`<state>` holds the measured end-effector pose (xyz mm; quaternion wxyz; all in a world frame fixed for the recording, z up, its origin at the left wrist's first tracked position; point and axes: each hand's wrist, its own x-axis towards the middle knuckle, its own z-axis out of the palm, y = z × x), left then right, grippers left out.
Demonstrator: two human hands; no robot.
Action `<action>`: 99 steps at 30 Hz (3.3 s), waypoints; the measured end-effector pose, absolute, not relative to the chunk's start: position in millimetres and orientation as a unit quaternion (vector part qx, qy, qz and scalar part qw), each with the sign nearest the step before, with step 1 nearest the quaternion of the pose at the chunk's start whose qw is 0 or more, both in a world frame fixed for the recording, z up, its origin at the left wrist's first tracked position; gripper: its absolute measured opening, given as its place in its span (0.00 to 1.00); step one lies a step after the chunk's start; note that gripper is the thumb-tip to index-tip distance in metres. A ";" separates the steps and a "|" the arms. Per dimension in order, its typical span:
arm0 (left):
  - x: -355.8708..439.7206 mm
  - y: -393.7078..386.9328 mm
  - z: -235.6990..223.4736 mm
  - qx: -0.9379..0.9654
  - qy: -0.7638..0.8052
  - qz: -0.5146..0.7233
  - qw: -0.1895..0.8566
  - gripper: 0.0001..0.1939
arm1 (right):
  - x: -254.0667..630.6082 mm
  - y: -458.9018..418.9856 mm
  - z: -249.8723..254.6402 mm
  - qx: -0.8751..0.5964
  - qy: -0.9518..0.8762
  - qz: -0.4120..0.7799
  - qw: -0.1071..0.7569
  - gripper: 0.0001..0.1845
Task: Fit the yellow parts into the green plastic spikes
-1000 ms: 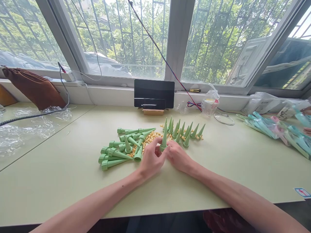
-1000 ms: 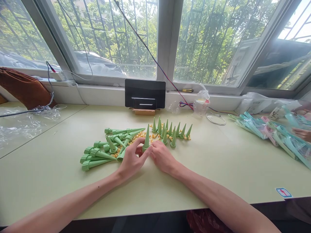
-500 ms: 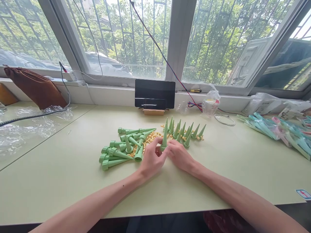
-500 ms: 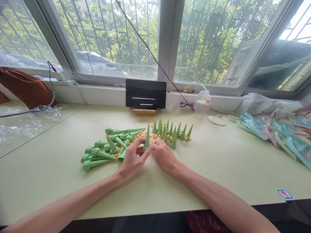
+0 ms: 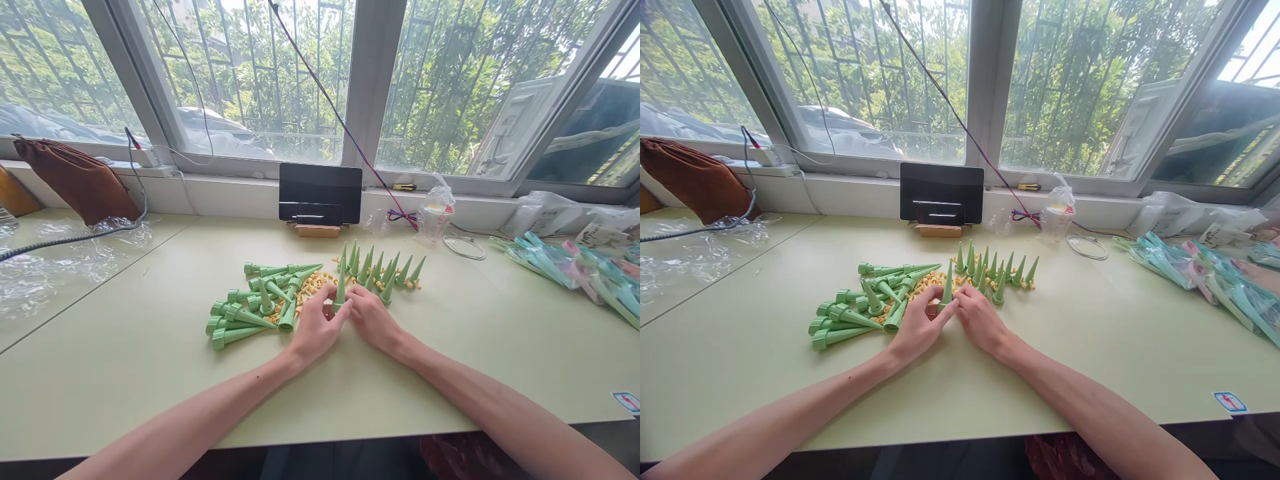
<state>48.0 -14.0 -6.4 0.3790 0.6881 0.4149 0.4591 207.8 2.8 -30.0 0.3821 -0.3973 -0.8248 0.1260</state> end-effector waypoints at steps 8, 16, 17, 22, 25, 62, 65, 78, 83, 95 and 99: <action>45.7 -9.4 -8.8 0.680 0.422 0.466 0.377 0.12 | 209.4 1.9 -25.3 -0.391 -0.805 0.128 0.426 0.10; 45.9 -10.5 -7.3 0.681 0.421 0.464 0.379 0.13 | 209.7 2.7 -25.3 -0.382 -0.791 0.130 0.459 0.11; 45.9 -10.5 -7.3 0.680 0.422 0.464 0.379 0.13 | 209.7 2.9 -25.8 -0.383 -0.790 0.131 0.461 0.12; 45.7 -10.5 -6.5 0.682 0.419 0.465 0.378 0.13 | 209.8 2.3 -24.1 -0.388 -0.780 0.143 0.470 0.12; 45.8 -10.4 -6.0 0.682 0.416 0.470 0.376 0.14 | 209.3 0.6 -20.5 -0.393 -0.772 0.151 0.476 0.12; 44.1 -3.8 -7.7 0.624 0.407 0.489 0.453 0.15 | 206.5 -1.2 -18.7 -0.366 -0.729 0.243 0.525 0.08; 43.9 -1.8 -7.3 0.611 0.401 0.496 0.469 0.15 | 206.1 -2.2 -17.3 -0.377 -0.717 0.247 0.531 0.07; 44.1 0.8 -7.7 0.566 0.387 0.489 0.539 0.15 | 204.8 -6.4 -12.8 -0.421 -0.693 0.264 0.522 0.08; 43.5 -1.3 -0.4 0.561 0.426 0.516 0.487 0.16 | 207.3 -2.5 -17.2 -0.455 -0.720 0.205 0.482 0.09; 37.9 0.8 4.3 0.547 0.429 0.573 0.433 0.15 | 212.3 3.7 -25.5 -0.487 -0.798 0.142 0.326 0.09; 37.5 1.1 6.5 0.549 0.433 0.576 0.424 0.15 | 211.7 3.5 -24.9 -0.486 -0.790 0.148 0.343 0.10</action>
